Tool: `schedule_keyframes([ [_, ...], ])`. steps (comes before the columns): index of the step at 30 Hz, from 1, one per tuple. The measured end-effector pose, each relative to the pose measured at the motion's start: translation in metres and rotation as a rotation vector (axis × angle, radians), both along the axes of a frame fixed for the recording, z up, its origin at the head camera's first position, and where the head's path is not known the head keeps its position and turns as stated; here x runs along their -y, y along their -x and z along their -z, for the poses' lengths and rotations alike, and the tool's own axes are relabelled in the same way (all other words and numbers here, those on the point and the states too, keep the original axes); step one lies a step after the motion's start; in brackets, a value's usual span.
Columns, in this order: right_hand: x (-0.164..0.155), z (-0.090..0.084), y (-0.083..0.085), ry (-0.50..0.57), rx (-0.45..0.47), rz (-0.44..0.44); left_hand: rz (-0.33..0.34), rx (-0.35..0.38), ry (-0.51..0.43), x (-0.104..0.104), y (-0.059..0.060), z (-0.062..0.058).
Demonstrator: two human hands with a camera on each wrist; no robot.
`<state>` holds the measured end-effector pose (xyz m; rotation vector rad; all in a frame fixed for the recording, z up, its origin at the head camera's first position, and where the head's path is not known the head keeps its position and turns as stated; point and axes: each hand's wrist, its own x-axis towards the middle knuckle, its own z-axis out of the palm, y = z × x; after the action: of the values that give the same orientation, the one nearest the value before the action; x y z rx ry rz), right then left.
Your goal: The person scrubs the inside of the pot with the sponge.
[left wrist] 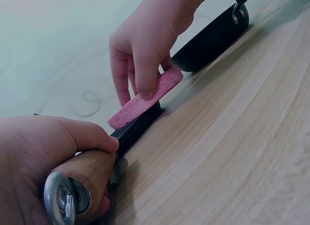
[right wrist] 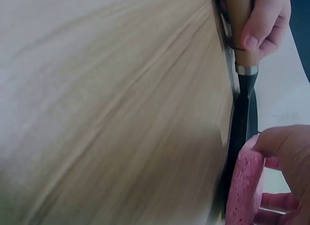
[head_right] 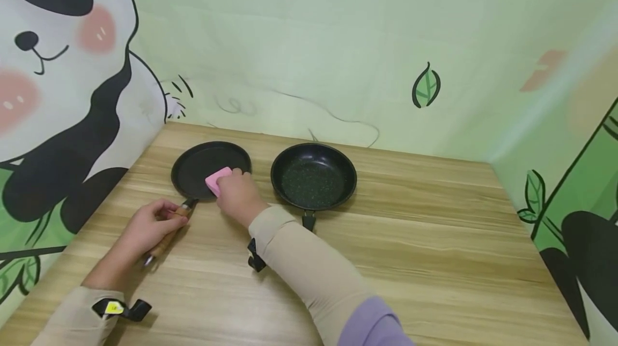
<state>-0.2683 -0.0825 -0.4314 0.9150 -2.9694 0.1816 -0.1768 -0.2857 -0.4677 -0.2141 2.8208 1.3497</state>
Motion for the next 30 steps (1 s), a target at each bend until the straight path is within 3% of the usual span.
schedule_keyframes([
  [11,0.004,-0.002,0.015,0.033,-0.006,0.083,0.031,-0.047,0.009,0.015,-0.003,-0.002],
  [19,0.008,-0.002,0.028,-0.021,-0.046,0.176,0.052,-0.068,-0.011,0.013,-0.003,0.000],
  [30,0.020,0.012,0.053,0.019,-0.088,0.255,0.057,-0.074,-0.039,0.013,-0.005,0.003],
])
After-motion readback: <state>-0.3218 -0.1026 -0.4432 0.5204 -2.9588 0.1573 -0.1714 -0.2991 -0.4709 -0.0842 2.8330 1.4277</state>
